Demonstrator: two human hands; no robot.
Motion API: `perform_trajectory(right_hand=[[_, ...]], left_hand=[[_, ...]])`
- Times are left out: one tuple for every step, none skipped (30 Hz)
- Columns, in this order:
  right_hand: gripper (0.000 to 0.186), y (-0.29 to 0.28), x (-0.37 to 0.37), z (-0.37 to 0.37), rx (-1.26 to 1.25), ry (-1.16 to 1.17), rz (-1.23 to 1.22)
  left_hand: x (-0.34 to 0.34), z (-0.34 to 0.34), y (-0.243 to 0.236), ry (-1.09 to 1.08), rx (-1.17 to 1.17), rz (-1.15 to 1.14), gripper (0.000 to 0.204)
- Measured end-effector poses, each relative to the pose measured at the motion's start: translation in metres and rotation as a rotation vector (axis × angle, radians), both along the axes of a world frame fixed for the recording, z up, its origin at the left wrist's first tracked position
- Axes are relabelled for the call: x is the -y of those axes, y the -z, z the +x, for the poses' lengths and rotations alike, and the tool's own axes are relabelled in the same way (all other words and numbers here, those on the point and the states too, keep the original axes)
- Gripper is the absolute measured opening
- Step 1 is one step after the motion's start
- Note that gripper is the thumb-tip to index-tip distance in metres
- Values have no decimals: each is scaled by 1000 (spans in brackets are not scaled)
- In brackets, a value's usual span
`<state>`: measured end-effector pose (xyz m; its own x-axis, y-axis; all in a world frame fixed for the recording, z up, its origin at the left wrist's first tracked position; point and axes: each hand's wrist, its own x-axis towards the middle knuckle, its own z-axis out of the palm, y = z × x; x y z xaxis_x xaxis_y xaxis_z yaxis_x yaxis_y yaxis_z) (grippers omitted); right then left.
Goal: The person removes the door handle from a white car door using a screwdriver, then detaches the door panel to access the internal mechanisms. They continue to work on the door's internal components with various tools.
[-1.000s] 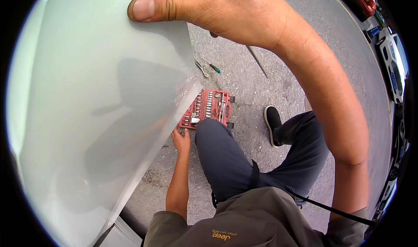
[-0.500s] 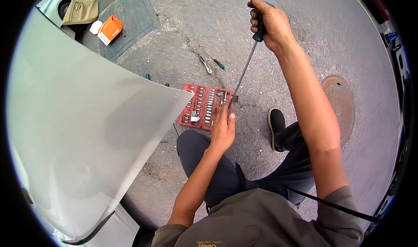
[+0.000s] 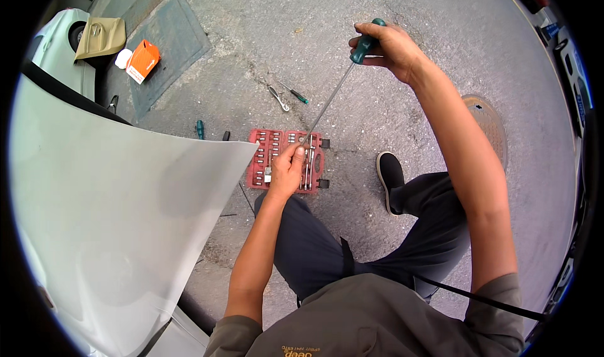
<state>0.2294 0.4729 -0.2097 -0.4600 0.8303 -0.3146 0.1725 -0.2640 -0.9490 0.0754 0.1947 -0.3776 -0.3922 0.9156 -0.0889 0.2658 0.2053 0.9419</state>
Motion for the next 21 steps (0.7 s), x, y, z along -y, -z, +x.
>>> perform_trajectory(right_hand=[[39,-2,2,5,41,-40,8],[41,-3,3,9,83,-82,16],[43,-4,6,11,120,-126,24],[45,-5,11,11,176,-120,45],[47,-1,11,11,213,-160,52],[51,-3,15,13,266,-160,63],[56,-5,18,15,320,-158,74],[55,-4,16,19,368,-137,136],[55,3,13,26,413,-114,193],[54,8,12,30,456,-95,244],[54,8,13,39,487,-162,295],[54,-2,22,40,506,-251,354],[54,-14,32,43,527,-337,418],[51,-21,42,50,530,-439,517],[49,-27,50,58,538,-527,612],[50,-37,59,63,531,-573,593],[51,-50,68,67,525,-619,574],[51,-58,74,66,510,-683,565],[51,-58,77,68,491,-643,536],[50,-57,77,76,476,-587,495],[50,-55,74,79,444,-558,467]], left_hand=[[0,1,3,-1,51,-56,32],[1,1,8,-2,101,-112,32],[1,2,15,-10,79,-80,33],[1,3,24,-17,57,-49,33],[2,3,32,-26,35,-18,34],[2,1,35,-30,59,-1,35],[0,-6,38,-46,176,-44,36],[-2,-17,39,-51,95,-86,36],[-5,-29,31,-54,11,-132,36],[-8,-40,23,-72,-68,-195,35],[-9,-51,18,-86,-146,-256,35],[2,-73,41,-163,-117,-287,38],[18,-97,87,-238,-84,-314,41],[33,-117,125,-303,-51,-341,44],[43,-130,148,-373,-120,-300,44],[60,-139,167,-445,-187,-260,44],[77,-148,186,-519,-254,-220,45],[102,-161,209,-612,-309,-222,44],[125,-173,233,-682,-359,-235,44],[140,-186,254,-731,-412,-266,43],[165,-198,273,-787,-453,-318,42]])
